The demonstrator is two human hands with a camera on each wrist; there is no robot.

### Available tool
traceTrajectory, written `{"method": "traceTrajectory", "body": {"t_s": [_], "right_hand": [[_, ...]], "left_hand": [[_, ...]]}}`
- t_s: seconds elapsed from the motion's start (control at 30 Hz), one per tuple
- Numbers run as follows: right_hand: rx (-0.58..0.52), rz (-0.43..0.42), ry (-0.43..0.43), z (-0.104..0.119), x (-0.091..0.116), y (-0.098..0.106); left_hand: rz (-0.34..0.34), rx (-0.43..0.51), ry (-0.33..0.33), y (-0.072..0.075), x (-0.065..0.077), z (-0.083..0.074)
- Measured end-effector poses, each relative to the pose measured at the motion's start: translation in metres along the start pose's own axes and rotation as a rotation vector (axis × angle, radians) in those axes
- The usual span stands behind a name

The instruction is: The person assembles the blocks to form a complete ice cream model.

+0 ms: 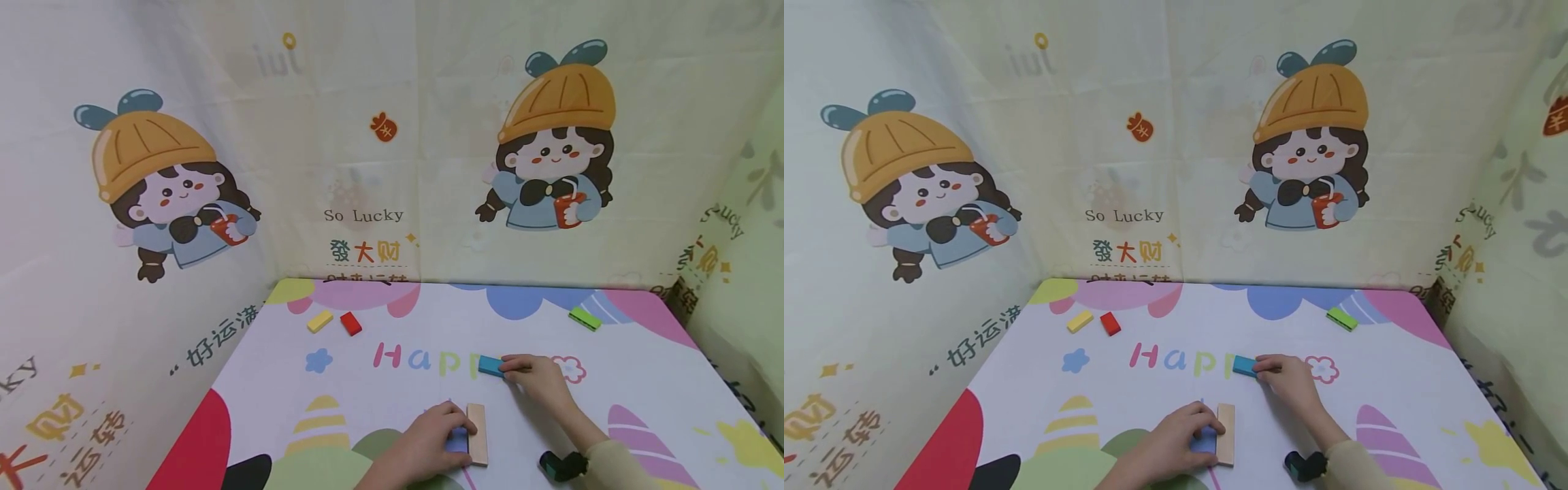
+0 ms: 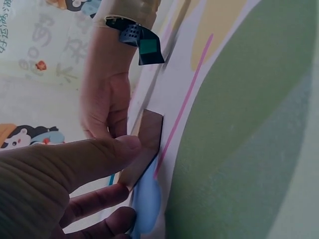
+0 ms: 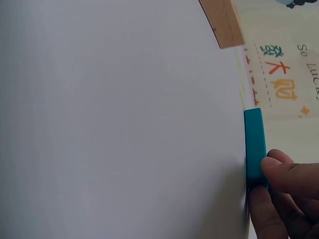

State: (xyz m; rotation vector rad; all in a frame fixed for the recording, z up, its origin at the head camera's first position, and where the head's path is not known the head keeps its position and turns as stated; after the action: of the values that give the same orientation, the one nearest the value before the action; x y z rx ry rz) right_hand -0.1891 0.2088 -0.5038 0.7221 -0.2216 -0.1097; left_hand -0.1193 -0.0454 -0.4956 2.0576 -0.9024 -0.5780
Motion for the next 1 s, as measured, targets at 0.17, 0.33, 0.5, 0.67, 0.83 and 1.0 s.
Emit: {"method": "traceTrajectory", "body": {"t_s": [0.17,0.33,0.5,0.67,0.83,1.0], "right_hand": [[-0.011,0.008,0.005,0.005,0.004,-0.007],[-0.013,0.021,0.017,0.006,0.005,-0.014],[-0.017,0.025,0.008,0.007,0.006,-0.018],[-0.018,0.030,0.007,0.009,0.009,-0.020],[-0.028,0.049,0.008,0.008,0.011,-0.021],[-0.129,0.105,-0.055,0.007,0.016,-0.014]], "left_hand": [[0.011,0.016,0.007,0.001,0.000,0.000],[0.001,0.051,0.009,0.001,0.000,0.004],[-0.095,0.144,0.041,0.000,0.000,0.010],[-0.215,0.230,0.089,-0.001,-0.005,0.019],[-0.305,0.301,0.159,0.000,-0.014,0.024],[-0.397,0.379,0.204,0.005,-0.022,0.026]]}}
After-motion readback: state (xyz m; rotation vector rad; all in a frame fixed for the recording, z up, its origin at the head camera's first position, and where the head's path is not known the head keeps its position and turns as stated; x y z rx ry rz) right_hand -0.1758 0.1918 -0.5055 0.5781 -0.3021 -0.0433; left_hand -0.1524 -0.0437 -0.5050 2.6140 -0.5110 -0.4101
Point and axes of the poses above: each hand's wrist, its own x-axis away from the middle knuckle, its own y-axis out of the back of the hand, z = x × y, the point moved 1 cm from there along -x, towards the middle knuckle, and after that the axes turned 14 degrees about -y, right-handed, at the moved point
